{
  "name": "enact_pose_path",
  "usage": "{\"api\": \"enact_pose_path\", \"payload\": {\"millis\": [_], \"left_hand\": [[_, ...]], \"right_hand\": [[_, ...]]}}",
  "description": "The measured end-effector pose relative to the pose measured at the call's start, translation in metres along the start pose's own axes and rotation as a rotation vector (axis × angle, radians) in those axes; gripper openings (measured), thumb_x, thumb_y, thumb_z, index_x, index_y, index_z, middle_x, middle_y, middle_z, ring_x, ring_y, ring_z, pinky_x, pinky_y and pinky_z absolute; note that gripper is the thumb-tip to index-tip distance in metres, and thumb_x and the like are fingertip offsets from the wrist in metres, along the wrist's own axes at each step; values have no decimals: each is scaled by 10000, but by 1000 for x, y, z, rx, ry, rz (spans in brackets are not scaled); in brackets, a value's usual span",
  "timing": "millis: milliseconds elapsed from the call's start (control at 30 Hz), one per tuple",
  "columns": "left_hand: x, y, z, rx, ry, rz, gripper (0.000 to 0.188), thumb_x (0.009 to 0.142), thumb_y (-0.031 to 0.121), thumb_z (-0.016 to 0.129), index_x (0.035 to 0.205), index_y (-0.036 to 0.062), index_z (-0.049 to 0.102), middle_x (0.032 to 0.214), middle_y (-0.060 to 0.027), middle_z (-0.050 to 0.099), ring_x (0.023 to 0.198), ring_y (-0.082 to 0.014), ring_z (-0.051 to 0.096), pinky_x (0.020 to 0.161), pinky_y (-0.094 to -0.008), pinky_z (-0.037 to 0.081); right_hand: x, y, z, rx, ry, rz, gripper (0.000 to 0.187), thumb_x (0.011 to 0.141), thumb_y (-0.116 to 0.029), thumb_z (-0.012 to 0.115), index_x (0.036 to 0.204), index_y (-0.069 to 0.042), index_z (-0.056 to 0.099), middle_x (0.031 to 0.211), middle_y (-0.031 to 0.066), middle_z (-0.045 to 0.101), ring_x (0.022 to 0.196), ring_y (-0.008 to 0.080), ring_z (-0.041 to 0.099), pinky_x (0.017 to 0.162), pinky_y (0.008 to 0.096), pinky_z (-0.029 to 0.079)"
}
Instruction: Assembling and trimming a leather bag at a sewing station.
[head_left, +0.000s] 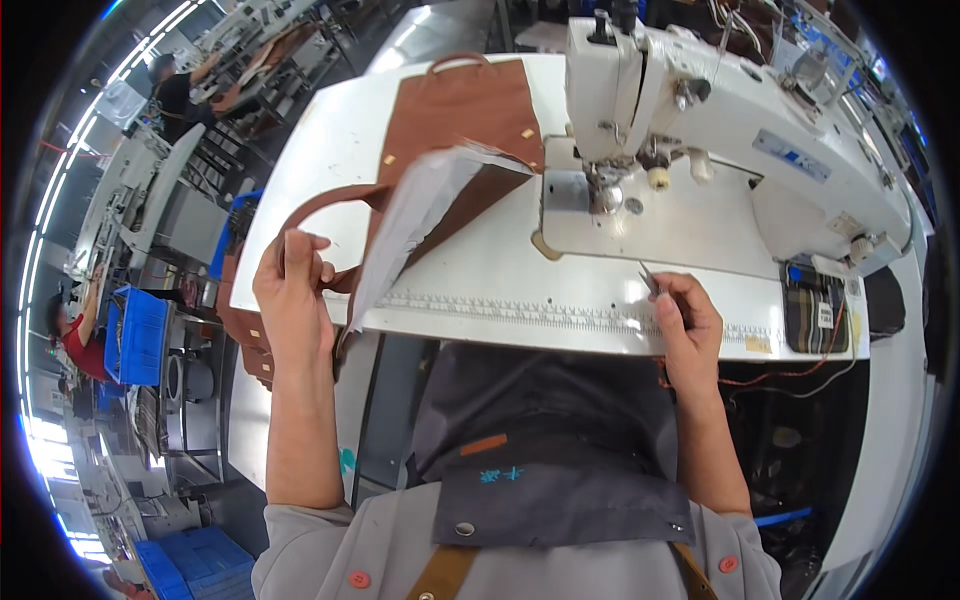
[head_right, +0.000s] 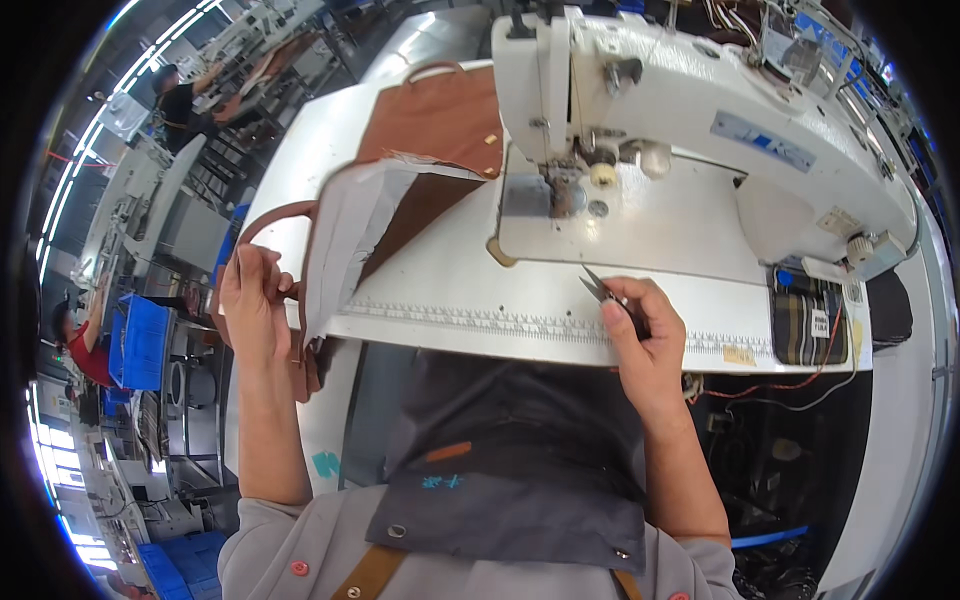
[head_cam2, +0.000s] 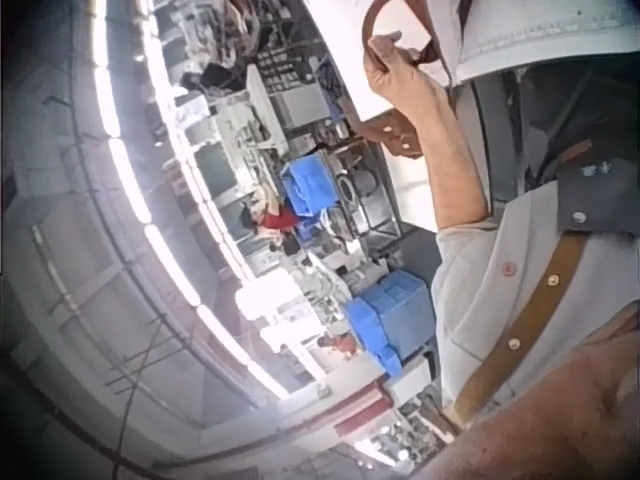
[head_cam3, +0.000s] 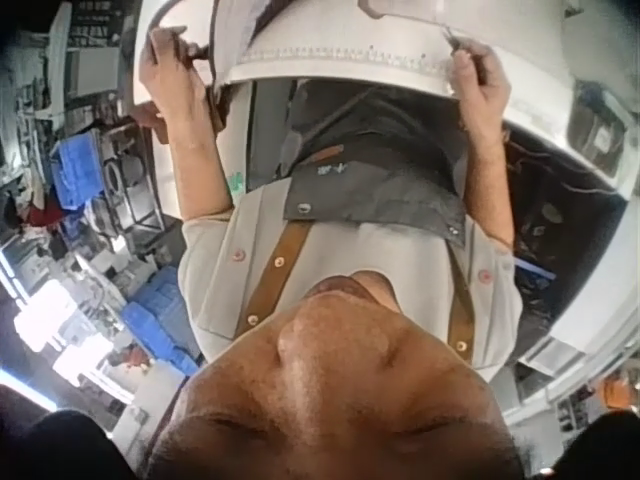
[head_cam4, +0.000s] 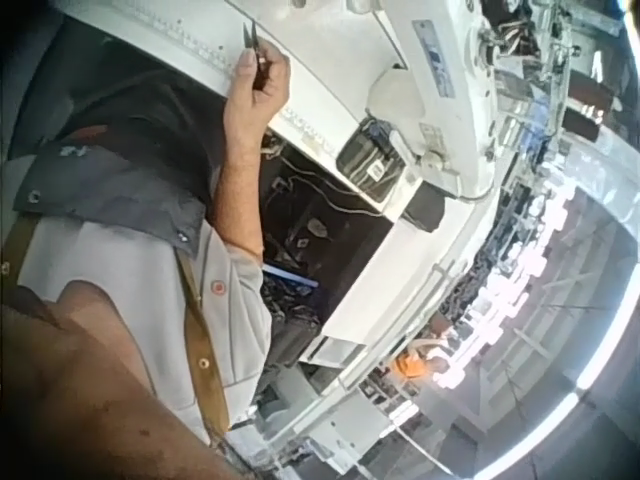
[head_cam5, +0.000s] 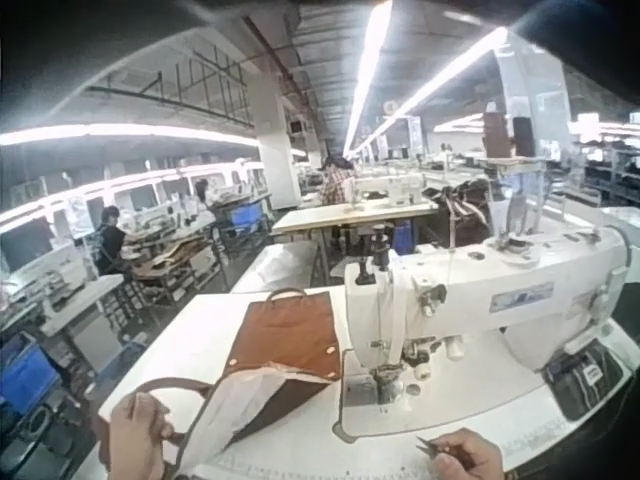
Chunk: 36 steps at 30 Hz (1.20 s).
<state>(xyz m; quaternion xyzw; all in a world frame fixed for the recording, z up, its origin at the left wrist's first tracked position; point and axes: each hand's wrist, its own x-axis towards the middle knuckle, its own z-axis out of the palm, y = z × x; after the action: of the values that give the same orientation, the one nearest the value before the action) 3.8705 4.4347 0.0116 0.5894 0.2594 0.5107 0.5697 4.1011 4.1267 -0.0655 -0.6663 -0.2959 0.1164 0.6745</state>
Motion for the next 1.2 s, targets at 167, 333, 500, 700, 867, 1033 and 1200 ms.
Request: {"api": "enact_pose_path", "payload": {"millis": [167,333,500,700,867,1033,1200], "left_hand": [[41,2,-7,-78,-20,-158,421,960,452,710,903,36,671,681,60,474,549,-30,334,521,-212,308],[59,-6,-9,-101,-14,-228,448,947,470,721,910,25,673,660,75,397,531,-21,325,479,-187,265],[69,-15,-10,-143,-15,-289,455,954,462,720,941,9,670,676,73,416,525,-15,320,454,-172,240],[72,-19,-13,-165,-28,-307,451,972,450,703,961,0,673,687,68,457,521,-12,321,460,-170,239],[74,-14,-9,-104,-34,-317,445,988,449,682,1009,4,687,715,64,499,519,-15,326,463,-177,248],[76,-14,-14,-45,-32,-320,433,989,448,679,1058,22,706,734,67,514,521,-20,336,471,-188,275],[73,-8,-12,28,-82,-292,411,987,443,683,1063,41,727,772,63,527,542,-33,388,497,-194,320]], "right_hand": [[3,-5,-11,-283,-4,-207,204,968,-147,671,1094,15,666,899,86,640,774,179,568,739,287,456],[5,-8,-29,-727,16,-292,188,996,-136,592,1121,-8,649,999,149,652,910,325,595,846,394,467],[8,-6,-39,-687,30,-197,179,1025,-100,538,1137,23,603,1021,169,632,932,313,619,858,355,492],[9,-14,-26,-724,15,-360,239,893,-108,747,1078,-6,634,852,135,607,714,287,605,664,362,487],[9,-15,-15,-602,-45,-265,203,846,-40,781,1009,-33,659,730,89,549,595,229,533,559,334,438],[14,-19,5,-588,-150,-380,194,842,-31,772,1007,-50,671,745,93,572,604,239,565,562,347,453],[21,-31,27,-536,-249,-402,191,844,-41,766,1013,-64,680,810,101,631,702,263,676,615,372,524]]}}
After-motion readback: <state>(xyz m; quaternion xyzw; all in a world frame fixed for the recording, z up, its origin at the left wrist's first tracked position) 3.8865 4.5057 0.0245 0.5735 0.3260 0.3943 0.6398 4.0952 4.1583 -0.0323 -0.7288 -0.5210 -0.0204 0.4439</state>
